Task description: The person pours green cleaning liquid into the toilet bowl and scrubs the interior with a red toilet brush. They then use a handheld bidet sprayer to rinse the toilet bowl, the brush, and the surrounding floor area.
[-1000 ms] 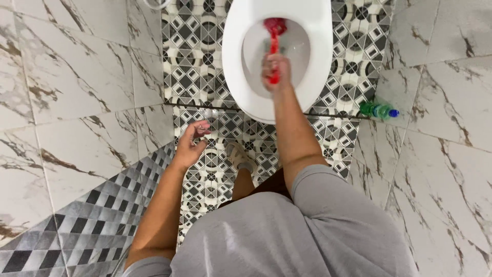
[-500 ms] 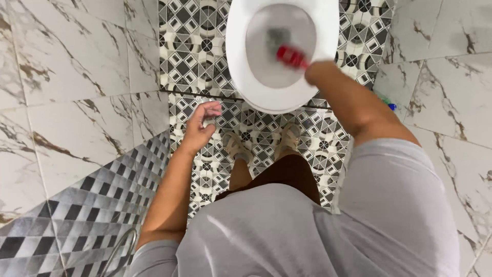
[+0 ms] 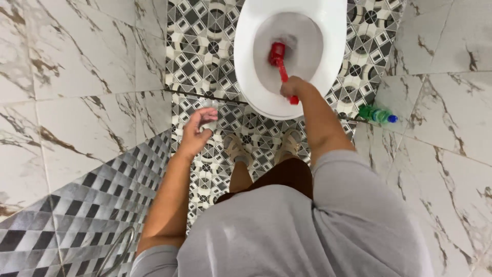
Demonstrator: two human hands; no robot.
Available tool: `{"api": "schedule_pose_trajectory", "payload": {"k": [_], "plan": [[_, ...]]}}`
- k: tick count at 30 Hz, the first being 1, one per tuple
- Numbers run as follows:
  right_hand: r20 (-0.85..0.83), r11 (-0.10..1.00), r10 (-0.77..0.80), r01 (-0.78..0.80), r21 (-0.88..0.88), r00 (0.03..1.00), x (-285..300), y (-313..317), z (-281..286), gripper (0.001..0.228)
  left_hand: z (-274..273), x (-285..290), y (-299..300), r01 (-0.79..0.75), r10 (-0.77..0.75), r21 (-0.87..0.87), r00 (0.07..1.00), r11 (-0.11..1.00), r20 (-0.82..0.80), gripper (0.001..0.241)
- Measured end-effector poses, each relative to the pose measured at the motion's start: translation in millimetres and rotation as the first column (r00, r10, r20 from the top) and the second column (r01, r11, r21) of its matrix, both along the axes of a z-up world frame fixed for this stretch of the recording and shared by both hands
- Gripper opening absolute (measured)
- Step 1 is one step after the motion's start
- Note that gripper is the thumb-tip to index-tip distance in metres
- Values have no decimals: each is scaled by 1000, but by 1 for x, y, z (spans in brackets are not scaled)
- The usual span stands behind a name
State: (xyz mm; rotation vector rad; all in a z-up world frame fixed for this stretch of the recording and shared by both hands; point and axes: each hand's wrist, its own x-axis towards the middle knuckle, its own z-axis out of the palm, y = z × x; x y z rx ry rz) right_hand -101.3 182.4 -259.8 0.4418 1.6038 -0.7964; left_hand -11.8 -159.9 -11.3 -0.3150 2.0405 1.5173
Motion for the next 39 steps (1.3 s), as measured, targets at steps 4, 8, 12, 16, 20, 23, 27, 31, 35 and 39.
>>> {"api": "schedule_pose_trajectory", "payload": {"k": [4, 8, 12, 16, 20, 23, 27, 31, 35, 39], "plan": [[62, 979, -172, 178, -97, 983, 38, -8, 34, 22, 11, 4, -9, -39, 30, 56, 988, 998, 154, 64], [131, 645, -634, 615, -454, 762, 33, -21, 6, 13, -12, -1, -35, 46, -28, 148, 992, 988, -121, 71], [537, -227, -836, 817, -530, 116, -17, -52, 7, 24, -7, -4, -57, 47, -37, 99, 994, 994, -104, 72], [553, -481, -789, 830, -283, -269, -23, -79, 16, 19, 7, 1, -80, 13, -11, 25, 997, 1000, -78, 69], [569, -442, -819, 712, -545, -73, -9, -70, -62, 10, 7, 5, -102, -18, 34, 105, 988, 994, -148, 71], [413, -201, -910, 840, -503, 30, 0, -71, -1, 5, 22, 11, -106, -28, 40, 97, 991, 995, -127, 69], [44, 912, -340, 340, -231, 940, 16, -46, 117, 10, 35, -3, -101, 13, 6, 137, 990, 990, -140, 69], [65, 942, 335, -336, -2, 940, 5, -3, 170, 32, 45, -18, -94, 71, -37, 149, 974, 986, -222, 63], [17, 693, 693, -673, 258, 721, 10, 25, 138, 32, 37, -26, -78, 4, 50, 268, 980, 963, -194, 63], [-97, 458, 877, -755, 469, 472, -1, 42, 123, 37, 41, -43, -47, 3, 70, 317, 973, 948, -220, 60]]}}
